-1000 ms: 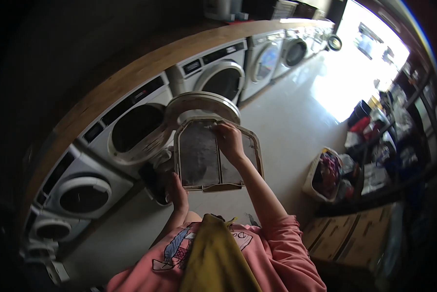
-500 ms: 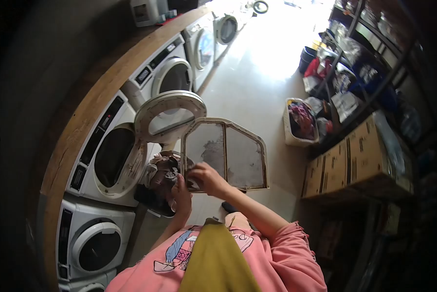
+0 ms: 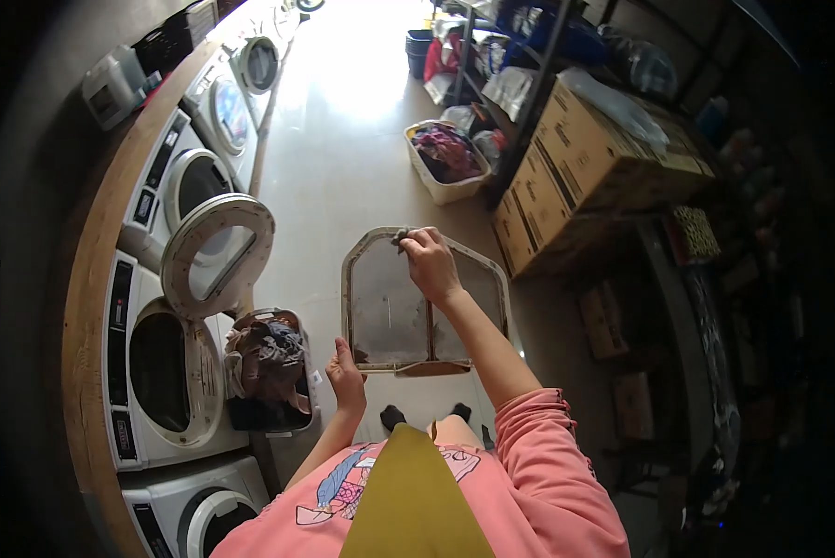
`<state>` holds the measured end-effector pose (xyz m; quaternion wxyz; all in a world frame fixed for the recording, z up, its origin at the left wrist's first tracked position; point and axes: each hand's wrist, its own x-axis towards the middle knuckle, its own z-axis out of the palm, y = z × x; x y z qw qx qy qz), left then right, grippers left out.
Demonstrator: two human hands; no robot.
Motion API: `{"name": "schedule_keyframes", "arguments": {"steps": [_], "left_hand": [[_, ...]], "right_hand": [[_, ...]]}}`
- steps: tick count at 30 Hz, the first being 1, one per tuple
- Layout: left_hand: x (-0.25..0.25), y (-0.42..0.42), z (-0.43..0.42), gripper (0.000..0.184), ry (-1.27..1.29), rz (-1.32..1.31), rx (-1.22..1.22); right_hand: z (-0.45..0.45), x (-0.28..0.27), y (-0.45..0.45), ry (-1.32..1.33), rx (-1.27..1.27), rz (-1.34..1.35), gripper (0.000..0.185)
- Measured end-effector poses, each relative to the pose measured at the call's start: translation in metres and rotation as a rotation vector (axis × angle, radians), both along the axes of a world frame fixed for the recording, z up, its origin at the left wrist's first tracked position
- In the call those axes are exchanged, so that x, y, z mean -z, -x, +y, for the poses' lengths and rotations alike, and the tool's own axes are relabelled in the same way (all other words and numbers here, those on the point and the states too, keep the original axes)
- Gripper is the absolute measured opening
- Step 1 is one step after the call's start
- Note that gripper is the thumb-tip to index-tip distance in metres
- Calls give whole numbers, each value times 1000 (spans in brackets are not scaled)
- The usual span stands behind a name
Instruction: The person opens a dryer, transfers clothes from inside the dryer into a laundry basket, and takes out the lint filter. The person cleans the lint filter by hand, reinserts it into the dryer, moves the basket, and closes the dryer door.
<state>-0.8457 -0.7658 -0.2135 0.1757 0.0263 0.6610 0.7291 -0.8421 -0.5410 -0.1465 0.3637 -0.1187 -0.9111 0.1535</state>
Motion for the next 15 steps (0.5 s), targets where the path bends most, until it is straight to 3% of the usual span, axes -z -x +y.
{"name": "schedule_keyframes", "arguments": {"steps": [3, 9, 15], "left_hand": [[-3, -19, 7, 50, -23, -86, 48], [2, -69, 35, 47, -52, -68, 164], [-4, -168, 62, 45, -142, -149, 347]], "right_hand": [[-8, 9, -45, 90, 17, -28, 11], [-69, 13, -184, 340, -197, -138, 9], [-66, 3, -316, 208, 116, -165, 13]]}}
